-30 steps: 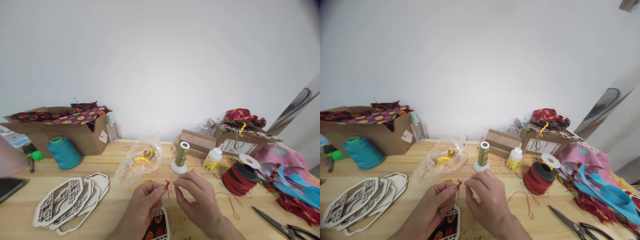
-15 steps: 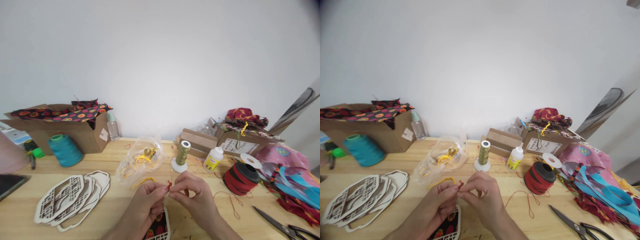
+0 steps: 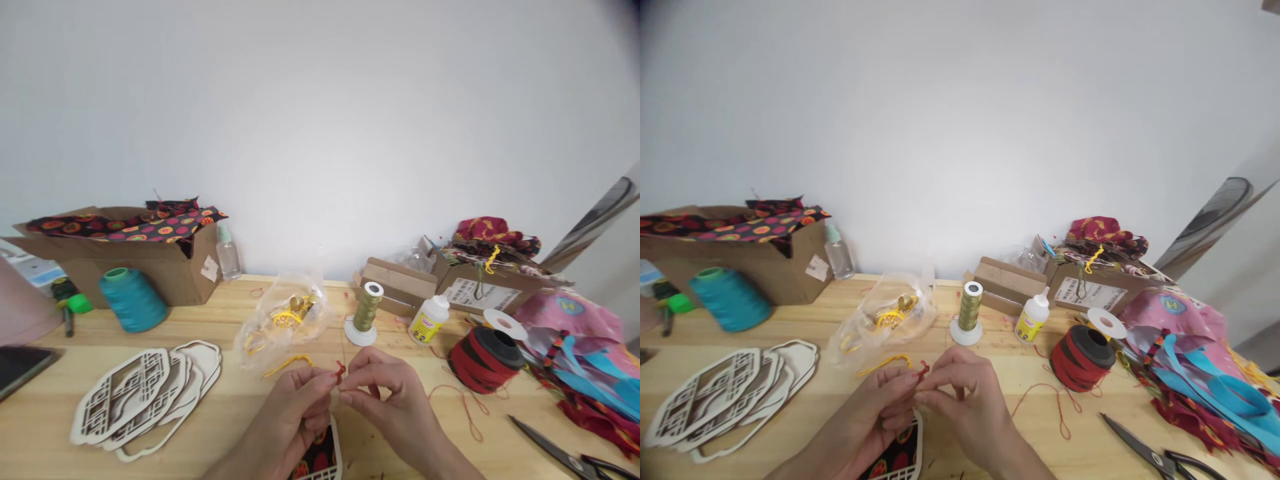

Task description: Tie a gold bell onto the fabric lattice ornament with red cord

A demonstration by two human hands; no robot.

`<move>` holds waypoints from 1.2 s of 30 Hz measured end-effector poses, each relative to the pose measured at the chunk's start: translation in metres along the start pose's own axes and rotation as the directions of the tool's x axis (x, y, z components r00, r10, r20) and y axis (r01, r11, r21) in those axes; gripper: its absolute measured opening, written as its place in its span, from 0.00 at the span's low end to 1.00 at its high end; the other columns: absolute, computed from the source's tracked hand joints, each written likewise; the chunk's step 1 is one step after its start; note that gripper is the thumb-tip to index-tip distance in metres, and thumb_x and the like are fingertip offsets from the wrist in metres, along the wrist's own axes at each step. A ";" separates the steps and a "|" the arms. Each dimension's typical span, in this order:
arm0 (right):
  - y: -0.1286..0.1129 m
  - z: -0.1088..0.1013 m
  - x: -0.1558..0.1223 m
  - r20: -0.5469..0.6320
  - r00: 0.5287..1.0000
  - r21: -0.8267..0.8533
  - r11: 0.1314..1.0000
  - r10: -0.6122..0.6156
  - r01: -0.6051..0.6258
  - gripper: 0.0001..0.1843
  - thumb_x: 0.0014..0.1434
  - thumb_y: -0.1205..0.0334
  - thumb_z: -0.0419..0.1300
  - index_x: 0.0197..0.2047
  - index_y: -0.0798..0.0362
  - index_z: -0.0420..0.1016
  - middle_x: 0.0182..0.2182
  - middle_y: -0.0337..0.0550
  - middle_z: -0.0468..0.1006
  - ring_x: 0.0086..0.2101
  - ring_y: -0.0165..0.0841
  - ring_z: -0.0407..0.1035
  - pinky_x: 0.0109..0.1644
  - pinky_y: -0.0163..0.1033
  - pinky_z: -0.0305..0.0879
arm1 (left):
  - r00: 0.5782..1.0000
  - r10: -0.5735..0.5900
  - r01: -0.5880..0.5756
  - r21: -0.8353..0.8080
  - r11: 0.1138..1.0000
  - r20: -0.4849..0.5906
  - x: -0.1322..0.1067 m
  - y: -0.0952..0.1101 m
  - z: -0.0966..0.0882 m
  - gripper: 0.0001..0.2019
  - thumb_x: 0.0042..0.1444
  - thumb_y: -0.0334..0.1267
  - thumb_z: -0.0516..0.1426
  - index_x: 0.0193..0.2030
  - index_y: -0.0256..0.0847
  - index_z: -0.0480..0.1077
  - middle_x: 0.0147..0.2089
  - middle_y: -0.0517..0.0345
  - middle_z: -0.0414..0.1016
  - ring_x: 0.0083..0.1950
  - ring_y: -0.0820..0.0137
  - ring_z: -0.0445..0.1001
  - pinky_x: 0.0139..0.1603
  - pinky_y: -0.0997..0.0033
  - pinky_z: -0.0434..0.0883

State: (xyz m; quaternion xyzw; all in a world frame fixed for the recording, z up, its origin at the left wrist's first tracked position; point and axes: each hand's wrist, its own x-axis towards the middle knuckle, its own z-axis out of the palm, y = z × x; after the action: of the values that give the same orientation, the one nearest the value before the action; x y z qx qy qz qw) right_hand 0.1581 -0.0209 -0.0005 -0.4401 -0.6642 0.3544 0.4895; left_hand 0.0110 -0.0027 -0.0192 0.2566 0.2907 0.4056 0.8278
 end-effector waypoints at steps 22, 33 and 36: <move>0.001 0.001 0.005 -0.015 0.986 0.373 0.916 0.164 -0.147 0.03 0.45 0.65 0.63 0.21 0.52 0.76 0.21 0.36 0.67 0.24 0.26 0.61 0.28 0.30 0.58 | 0.995 -0.092 0.091 0.028 0.995 0.031 -0.004 0.001 0.003 0.08 0.40 0.35 0.63 0.20 0.32 0.70 0.14 0.73 0.47 0.17 0.84 0.40 0.17 0.84 0.44; 0.002 0.001 0.003 -0.006 0.994 0.260 0.960 0.111 -0.105 0.03 0.47 0.63 0.62 0.25 0.50 0.78 0.22 0.38 0.67 0.25 0.27 0.60 0.27 0.32 0.56 | 0.993 -0.102 0.105 -0.057 0.993 0.051 -0.003 0.000 -0.001 0.07 0.43 0.33 0.62 0.21 0.31 0.71 0.15 0.72 0.47 0.17 0.85 0.41 0.16 0.86 0.46; 0.001 0.001 0.002 -0.009 0.996 0.152 0.985 0.088 -0.086 0.03 0.46 0.64 0.62 0.26 0.51 0.78 0.23 0.38 0.66 0.23 0.26 0.57 0.23 0.31 0.53 | 0.995 -0.092 0.094 -0.047 0.994 0.038 -0.003 -0.001 -0.002 0.08 0.43 0.34 0.62 0.20 0.31 0.70 0.15 0.72 0.47 0.17 0.85 0.41 0.16 0.86 0.46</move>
State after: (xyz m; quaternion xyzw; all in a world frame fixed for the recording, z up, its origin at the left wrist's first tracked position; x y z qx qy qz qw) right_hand 0.1571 -0.0185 -0.0013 -0.4330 -0.6116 0.4213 0.5108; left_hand 0.0088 -0.0057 -0.0206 0.2299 0.2773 0.3689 0.8568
